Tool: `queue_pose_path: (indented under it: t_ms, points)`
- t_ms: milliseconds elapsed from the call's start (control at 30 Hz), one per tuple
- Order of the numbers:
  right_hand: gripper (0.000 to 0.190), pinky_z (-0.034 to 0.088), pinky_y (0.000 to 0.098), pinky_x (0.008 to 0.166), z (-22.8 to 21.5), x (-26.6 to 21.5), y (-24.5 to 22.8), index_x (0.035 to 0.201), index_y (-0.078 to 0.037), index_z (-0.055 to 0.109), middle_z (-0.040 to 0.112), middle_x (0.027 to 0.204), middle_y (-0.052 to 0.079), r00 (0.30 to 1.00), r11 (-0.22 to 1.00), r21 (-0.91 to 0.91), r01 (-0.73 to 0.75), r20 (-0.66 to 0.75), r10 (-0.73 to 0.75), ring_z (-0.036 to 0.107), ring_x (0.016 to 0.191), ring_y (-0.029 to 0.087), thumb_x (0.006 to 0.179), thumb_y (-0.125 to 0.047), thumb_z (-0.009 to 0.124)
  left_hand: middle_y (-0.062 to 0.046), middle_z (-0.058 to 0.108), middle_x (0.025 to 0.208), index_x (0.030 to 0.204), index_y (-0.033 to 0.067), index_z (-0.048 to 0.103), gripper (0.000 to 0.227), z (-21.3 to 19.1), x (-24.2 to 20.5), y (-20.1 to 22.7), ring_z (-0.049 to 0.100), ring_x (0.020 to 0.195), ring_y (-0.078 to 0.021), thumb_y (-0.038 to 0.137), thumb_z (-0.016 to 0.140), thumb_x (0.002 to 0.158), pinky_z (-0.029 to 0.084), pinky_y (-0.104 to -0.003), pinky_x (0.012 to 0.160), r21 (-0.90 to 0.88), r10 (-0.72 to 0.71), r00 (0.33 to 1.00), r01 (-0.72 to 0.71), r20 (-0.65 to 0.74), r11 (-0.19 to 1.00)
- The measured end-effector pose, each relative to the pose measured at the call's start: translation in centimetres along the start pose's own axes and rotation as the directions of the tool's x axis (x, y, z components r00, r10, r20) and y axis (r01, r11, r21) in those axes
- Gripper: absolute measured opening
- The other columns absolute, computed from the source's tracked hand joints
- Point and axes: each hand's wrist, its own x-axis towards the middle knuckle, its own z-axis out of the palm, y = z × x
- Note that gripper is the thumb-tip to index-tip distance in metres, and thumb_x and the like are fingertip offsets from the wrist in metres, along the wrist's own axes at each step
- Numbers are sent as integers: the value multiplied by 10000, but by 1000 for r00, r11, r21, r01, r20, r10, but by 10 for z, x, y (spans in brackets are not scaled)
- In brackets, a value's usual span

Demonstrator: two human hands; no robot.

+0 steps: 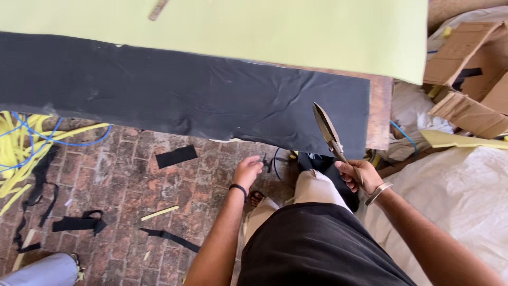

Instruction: The person sprays a light-colored board with a spray gun, then lays a black fabric sheet over it, smooths it, and trims the excess using shears. The person handles the fabric and shears directly.

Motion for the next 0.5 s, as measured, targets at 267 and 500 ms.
queue_pose_path:
  t_ms: [267,500]
  points:
    - [410,452,293,472,-167,43,60,886,-60,666,538,666,10,979,971,-239,29,203,21,541,549,133,841,-460,745,-58,747,1140,1361,98,580,587,169,6,5,680,985,-204,236,777,826,537,-383,803,-81,-140,988,145,60,986]
    - [430,471,299,512,-289,76,90,975,-153,652,618,697,3,893,740,-652,165,417,168,546,568,124,800,-525,778,-9,714,1123,1241,131,619,485,277,-7,-8,688,1013,-157,265,806,813,530,-387,837,-400,-235,962,273,141,875]
